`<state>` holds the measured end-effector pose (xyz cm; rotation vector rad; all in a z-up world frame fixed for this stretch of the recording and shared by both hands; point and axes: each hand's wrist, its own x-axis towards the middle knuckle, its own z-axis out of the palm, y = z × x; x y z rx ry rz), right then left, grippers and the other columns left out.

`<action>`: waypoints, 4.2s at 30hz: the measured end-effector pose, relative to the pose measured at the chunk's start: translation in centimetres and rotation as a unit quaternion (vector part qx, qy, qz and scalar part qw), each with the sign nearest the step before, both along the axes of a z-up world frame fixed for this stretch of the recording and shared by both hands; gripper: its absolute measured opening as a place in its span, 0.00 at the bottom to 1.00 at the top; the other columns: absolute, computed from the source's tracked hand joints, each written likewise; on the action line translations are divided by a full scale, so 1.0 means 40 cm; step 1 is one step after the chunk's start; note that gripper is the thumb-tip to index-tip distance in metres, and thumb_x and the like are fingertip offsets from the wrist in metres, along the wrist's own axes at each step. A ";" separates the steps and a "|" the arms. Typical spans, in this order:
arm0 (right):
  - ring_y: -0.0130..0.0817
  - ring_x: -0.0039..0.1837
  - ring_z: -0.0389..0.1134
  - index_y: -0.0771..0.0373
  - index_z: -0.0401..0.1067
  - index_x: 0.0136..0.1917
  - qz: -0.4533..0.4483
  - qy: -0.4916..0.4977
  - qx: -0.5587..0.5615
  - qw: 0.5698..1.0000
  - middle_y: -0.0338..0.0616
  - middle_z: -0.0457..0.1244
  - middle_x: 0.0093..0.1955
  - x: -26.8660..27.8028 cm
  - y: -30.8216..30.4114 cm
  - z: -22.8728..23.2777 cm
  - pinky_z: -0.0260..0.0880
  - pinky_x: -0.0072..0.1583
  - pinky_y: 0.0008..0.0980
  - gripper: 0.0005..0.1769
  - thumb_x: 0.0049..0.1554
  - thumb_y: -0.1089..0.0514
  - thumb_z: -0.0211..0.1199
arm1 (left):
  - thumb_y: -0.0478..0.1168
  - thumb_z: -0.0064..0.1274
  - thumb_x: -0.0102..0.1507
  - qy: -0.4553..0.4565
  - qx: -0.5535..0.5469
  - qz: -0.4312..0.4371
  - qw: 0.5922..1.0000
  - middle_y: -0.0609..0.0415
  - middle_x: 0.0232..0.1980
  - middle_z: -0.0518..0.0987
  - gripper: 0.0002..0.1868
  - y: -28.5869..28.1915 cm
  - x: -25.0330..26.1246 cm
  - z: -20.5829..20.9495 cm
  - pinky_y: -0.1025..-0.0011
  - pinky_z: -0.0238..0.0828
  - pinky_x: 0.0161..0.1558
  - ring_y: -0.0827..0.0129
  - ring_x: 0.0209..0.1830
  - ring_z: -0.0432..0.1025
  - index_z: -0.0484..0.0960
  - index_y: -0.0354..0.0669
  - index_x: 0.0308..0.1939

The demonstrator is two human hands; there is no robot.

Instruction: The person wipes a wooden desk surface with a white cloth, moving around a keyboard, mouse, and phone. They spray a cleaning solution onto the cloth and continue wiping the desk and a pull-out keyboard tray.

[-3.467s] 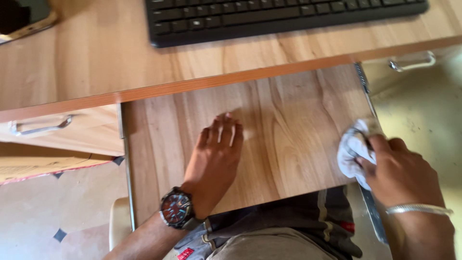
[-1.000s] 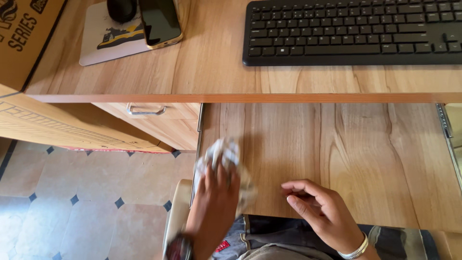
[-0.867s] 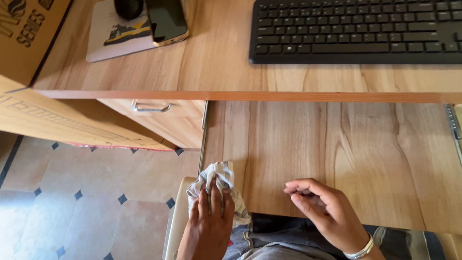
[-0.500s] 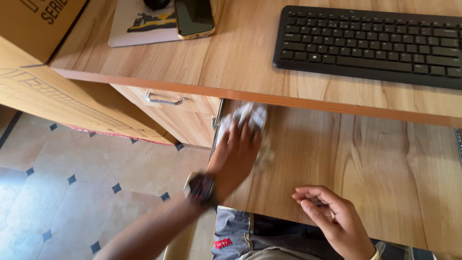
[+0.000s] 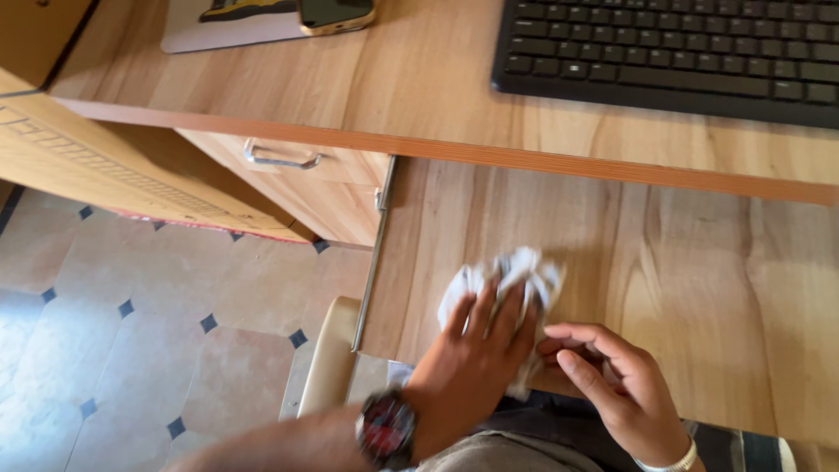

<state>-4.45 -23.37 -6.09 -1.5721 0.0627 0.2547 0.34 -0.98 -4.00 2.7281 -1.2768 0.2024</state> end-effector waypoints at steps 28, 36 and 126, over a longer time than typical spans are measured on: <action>0.39 0.56 0.72 0.66 0.73 0.52 -0.199 -0.255 -0.239 0.916 0.51 0.70 0.51 -0.095 0.020 0.098 0.73 0.60 0.37 0.07 0.58 0.67 0.62 | 0.37 0.53 0.63 -0.018 -0.089 -0.051 0.995 0.45 0.69 0.75 0.22 -0.057 0.247 0.042 0.50 0.62 0.72 0.51 0.72 0.66 0.79 0.44 0.62; 0.57 0.76 0.59 0.63 0.72 0.62 -0.048 -0.305 -0.400 0.863 0.53 0.61 0.72 -0.015 0.118 0.178 0.64 0.70 0.50 0.25 0.52 0.56 0.69 | 0.49 0.51 0.63 0.015 -0.106 -0.020 0.994 0.33 0.72 0.65 0.31 -0.074 0.249 -0.016 0.43 0.54 0.69 0.38 0.73 0.59 0.70 0.35 0.66; 0.46 0.43 0.76 0.70 0.69 0.61 0.032 -0.166 -0.589 0.790 0.63 0.69 0.59 0.114 0.072 0.105 0.78 0.41 0.37 0.28 0.49 0.56 0.65 | 0.50 0.43 0.74 0.090 -0.251 -0.072 0.961 0.34 0.71 0.74 0.28 -0.080 0.177 0.067 0.51 0.69 0.68 0.43 0.73 0.69 0.68 0.33 0.70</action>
